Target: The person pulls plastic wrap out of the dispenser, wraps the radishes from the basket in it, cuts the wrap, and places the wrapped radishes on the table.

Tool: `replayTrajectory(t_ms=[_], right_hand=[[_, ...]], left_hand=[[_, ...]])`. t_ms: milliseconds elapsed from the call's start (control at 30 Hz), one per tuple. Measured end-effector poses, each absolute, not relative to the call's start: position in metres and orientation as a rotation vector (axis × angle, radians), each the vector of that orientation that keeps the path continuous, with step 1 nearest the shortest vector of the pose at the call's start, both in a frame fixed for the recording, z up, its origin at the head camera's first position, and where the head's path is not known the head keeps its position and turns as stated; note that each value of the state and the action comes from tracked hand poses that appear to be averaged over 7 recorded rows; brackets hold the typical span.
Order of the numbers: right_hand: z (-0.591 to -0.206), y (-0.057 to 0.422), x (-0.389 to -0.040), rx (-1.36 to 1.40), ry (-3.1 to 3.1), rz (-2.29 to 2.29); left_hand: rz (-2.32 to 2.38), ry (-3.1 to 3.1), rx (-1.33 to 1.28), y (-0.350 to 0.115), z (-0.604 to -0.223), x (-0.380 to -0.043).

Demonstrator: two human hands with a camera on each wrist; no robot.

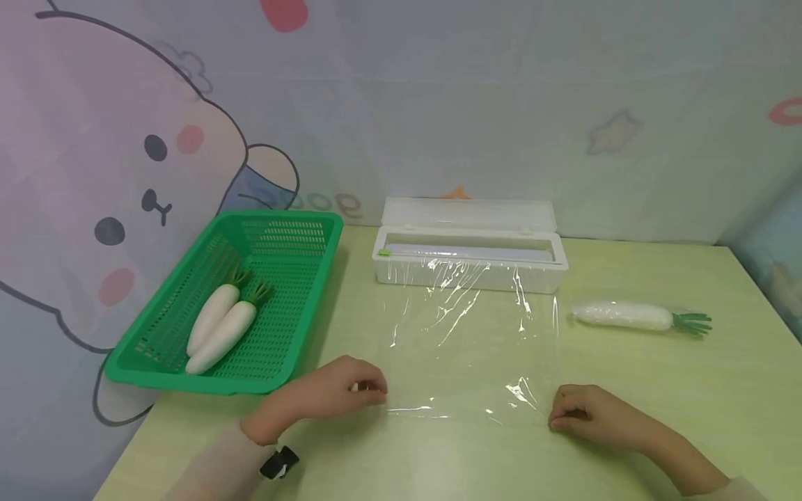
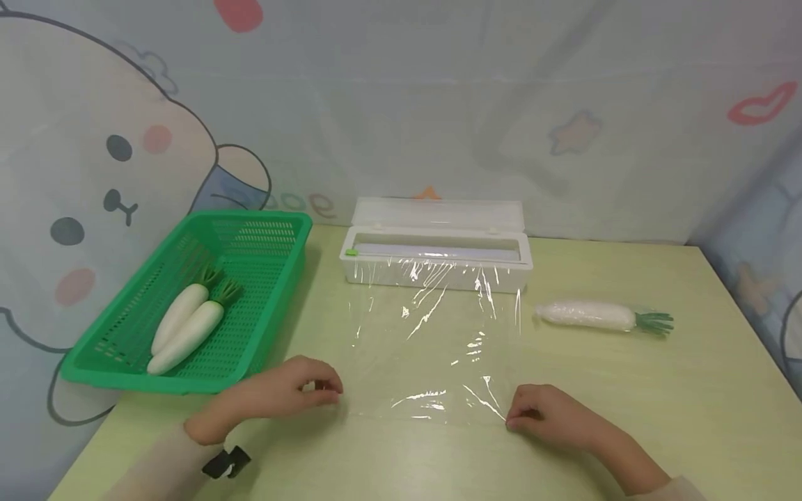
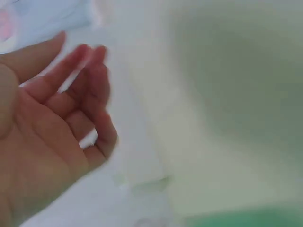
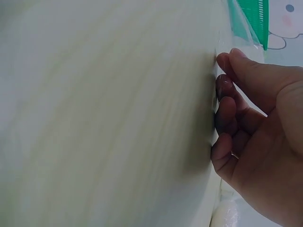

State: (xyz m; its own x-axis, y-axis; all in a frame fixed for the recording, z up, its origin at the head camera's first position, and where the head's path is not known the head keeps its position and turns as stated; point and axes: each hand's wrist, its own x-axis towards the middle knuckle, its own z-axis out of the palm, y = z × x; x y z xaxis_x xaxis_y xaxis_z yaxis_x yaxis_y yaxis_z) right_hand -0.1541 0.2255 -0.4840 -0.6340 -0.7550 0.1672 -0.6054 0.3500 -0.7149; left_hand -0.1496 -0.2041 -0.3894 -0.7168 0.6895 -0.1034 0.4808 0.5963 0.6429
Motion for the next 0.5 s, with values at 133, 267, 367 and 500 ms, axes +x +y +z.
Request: replayTrajectory(t_ms=[133, 267, 367, 500], right_hand=[[-0.483, 0.225, -0.155, -1.220, 2.428, -1.142], [-0.484, 0.226, -0.156, -1.219, 2.409, -1.150], [-0.484, 0.226, -0.156, -1.219, 2.389, -1.160], [-0.485, 0.225, -0.156, -1.214, 2.372, -1.177]], left_hand=[[1.071, 2.556, 0.917, -0.219, -0.342, -0.157], [1.146, 2.754, 0.822, -0.238, -0.295, -0.169], [1.191, 2.850, 0.692, -0.254, -0.274, -0.181], [1.372, 2.842, 0.505, -0.276, -0.263, -0.198]])
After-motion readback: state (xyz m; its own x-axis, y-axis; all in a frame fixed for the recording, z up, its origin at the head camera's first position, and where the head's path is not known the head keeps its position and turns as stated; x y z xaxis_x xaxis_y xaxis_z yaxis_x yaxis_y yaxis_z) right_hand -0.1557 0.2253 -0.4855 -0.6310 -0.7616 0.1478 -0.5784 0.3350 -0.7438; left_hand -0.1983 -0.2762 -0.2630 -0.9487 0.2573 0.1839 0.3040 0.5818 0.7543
